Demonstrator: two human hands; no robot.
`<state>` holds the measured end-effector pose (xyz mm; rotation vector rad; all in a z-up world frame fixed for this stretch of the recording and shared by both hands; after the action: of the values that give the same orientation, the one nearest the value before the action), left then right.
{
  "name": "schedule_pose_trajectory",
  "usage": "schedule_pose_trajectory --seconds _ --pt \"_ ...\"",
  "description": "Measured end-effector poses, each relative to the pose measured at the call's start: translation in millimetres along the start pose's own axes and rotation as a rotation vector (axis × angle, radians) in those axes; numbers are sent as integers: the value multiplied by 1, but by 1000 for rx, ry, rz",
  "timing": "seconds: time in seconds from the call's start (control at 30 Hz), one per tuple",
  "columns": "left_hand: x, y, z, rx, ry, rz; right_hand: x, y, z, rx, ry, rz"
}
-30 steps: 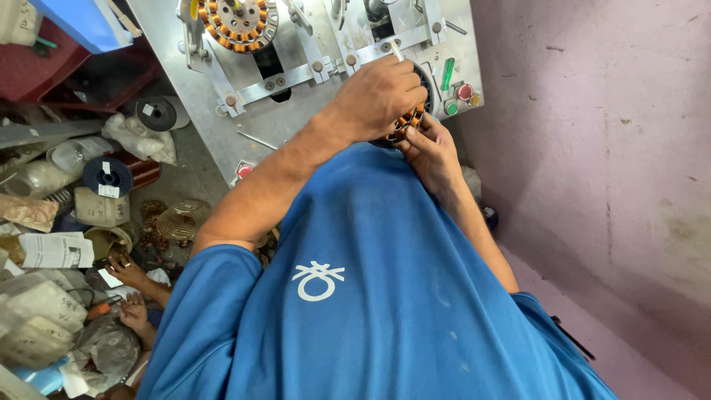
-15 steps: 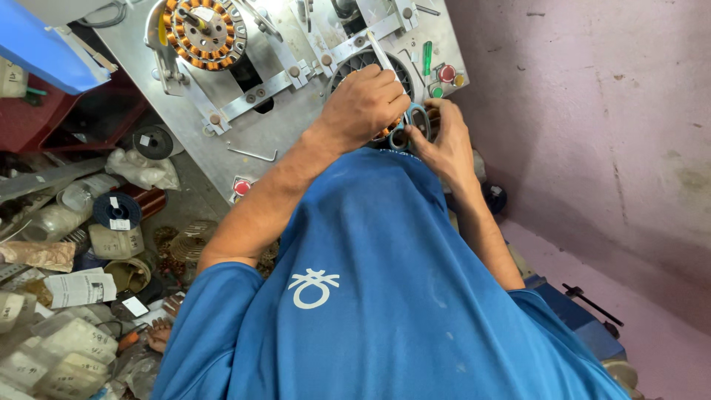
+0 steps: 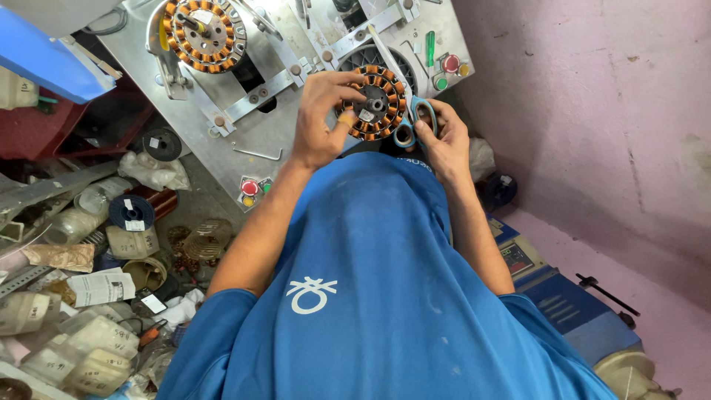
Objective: The person assembles a fan motor core by threading copper wires through the stator and securing connections. They use scissors to trim wires and a screwdriver to manipulate small components, handling the motor assembly by hand.
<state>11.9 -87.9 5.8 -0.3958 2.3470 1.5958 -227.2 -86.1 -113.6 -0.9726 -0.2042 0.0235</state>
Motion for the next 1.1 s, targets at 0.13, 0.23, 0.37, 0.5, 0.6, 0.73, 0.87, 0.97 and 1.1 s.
schedule_pose_trajectory --seconds 0.13,0.23,0.37,0.5,0.6,0.73,0.87,0.97,1.1 --pt "15 8 3 61 -69 -32 -3 -3 0 -95 -18 18" --pt "31 6 -4 123 -114 -142 -15 -11 1 -182 -4 -7" --pt "46 0 -11 150 -193 -238 -57 -12 -16 -179 94 -168" --pt "49 8 -7 143 -181 -316 -95 5 -70 -146 159 -17" --pt "51 14 -7 144 -157 -351 -107 45 -125 -56 167 35" --pt "55 17 -12 151 -137 -436 -100 99 -171 57 116 38" --pt "48 23 -9 87 7 -391 -85 123 -182 65 51 95" --pt "29 7 4 -174 290 -100 -82 111 -191 2 12 356" --pt "18 -15 27 -269 663 367 -78 110 -199 20 -99 648"
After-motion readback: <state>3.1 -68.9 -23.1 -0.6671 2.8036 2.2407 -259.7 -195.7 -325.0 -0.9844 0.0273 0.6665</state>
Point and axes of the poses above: each hand's wrist, its own z-axis away from the middle knuckle, its own x-axis out of the palm, y = z × x, the point moved 10 cm from there along -z, towards the middle knuckle, and after that the axes turned 8 degrees about x, right-handed, at the moved point
